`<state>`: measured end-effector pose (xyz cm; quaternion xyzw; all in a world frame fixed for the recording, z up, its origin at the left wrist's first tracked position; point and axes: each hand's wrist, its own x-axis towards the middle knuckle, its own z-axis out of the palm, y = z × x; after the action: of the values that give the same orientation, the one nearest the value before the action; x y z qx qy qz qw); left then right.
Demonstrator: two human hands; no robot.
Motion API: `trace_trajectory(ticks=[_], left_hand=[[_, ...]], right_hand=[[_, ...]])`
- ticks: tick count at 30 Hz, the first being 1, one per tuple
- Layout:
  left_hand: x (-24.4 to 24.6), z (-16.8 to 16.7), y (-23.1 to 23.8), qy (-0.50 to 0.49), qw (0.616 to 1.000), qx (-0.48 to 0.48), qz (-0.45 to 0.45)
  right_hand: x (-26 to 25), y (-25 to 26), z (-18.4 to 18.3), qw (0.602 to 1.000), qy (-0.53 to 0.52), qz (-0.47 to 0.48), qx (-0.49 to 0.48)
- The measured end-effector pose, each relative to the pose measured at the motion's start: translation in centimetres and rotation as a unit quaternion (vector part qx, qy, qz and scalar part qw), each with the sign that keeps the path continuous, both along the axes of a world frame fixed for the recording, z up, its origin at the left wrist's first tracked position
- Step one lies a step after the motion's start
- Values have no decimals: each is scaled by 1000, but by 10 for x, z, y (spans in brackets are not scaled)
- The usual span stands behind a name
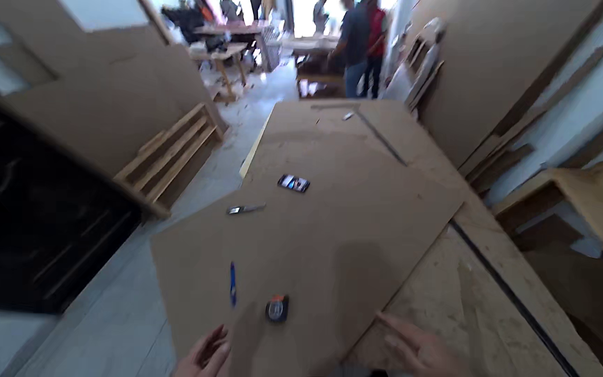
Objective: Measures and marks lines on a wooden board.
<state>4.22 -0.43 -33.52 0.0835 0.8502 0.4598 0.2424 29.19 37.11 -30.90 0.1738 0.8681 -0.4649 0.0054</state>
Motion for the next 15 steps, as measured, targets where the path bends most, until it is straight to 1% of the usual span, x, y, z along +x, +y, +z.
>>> trace_trajectory(ticks=[2, 5, 7, 9, 10, 12, 15], left_hand=[[34, -9, -9, -24, 999, -16, 45], [84, -32, -22, -42, 994, -17, 101], [110, -46, -28, -60, 989, -25, 135], [121, -54, -36, -67, 986, -44, 150], [119, -58, -41, -64, 985, -55, 152], [98, -66, -52, -53, 984, -77, 149], [38, -90, -65, -31, 987, -105, 120]], right_hand=[[6, 22, -21, 1000, -3, 24, -12], [8, 42, -51, 998, -23, 57, -30], [4, 46, -70, 995, -48, 88, -27], [-2, 41, -84, 991, -76, 113, -18], [-7, 37, -89, 989, -84, 121, -15], [-21, 24, -95, 989, -86, 121, -14], [-32, -2, -100, 993, -74, 85, -25]])
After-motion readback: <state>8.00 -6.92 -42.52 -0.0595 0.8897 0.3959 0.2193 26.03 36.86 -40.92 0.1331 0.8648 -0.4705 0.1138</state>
